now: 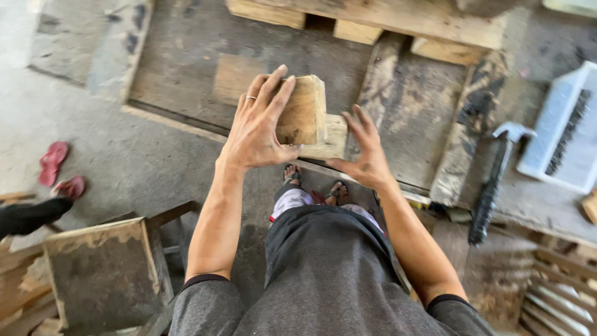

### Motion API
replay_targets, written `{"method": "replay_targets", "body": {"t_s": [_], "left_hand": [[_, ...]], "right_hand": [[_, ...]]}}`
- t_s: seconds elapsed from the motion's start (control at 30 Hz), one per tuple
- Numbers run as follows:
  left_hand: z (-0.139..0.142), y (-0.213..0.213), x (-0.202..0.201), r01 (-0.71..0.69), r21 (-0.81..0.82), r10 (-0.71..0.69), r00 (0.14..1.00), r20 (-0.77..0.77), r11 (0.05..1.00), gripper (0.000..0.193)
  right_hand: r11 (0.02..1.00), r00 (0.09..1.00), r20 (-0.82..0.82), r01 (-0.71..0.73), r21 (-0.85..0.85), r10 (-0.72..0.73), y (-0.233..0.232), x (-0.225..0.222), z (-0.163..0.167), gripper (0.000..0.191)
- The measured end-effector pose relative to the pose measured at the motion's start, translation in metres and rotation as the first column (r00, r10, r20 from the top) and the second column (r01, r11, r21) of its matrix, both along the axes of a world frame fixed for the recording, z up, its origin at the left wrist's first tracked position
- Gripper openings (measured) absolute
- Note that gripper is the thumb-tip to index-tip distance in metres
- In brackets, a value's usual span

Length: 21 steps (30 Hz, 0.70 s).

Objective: The person assembles wooden pallets by placing planks on a workbench, positioning small wooden blocks, and hammering nails to secure them. The person repeatedly adjusts planks and blocks, hammers nails, and stacks completed pallets.

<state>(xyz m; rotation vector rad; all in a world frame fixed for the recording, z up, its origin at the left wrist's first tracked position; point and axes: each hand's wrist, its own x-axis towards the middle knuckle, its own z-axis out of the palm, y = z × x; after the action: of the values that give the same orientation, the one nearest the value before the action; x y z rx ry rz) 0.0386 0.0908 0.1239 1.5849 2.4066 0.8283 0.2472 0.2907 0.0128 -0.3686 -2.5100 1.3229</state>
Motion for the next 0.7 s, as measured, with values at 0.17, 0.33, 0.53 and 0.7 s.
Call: {"method": "replay_targets", "body": {"t_s": [0.17, 0.33, 0.53, 0.7], "left_hand": [[-0.018, 0.080, 0.063, 0.277, 0.027, -0.278, 0.960, 0.039, 0.961, 0.121], [-0.080, 0.170, 0.157, 0.490, -0.113, -0.494, 0.869, -0.009, 0.864, 0.120], [-0.143, 0.202, 0.196, 0.617, -0.369, -0.653, 0.756, 0.034, 0.695, 0.144], [-0.162, 0.189, 0.167, 0.541, -0.237, -0.531, 0.840, 0.112, 0.807, 0.156]], "right_hand": [[0.887, 0.929, -0.072, 0.322, -0.330, -0.364, 0.030, 0.134, 0.012, 0.085], [0.599, 0.644, -0.076, 0.654, -0.462, -0.762, 0.030, 0.221, -0.031, 0.056], [0.547, 0.587, 0.022, 0.766, -0.339, -0.809, 0.012, 0.252, -0.060, 0.044], [0.465, 0.471, -0.028, 0.878, 0.114, -0.882, 0.045, 0.280, -0.051, 0.044]]}}
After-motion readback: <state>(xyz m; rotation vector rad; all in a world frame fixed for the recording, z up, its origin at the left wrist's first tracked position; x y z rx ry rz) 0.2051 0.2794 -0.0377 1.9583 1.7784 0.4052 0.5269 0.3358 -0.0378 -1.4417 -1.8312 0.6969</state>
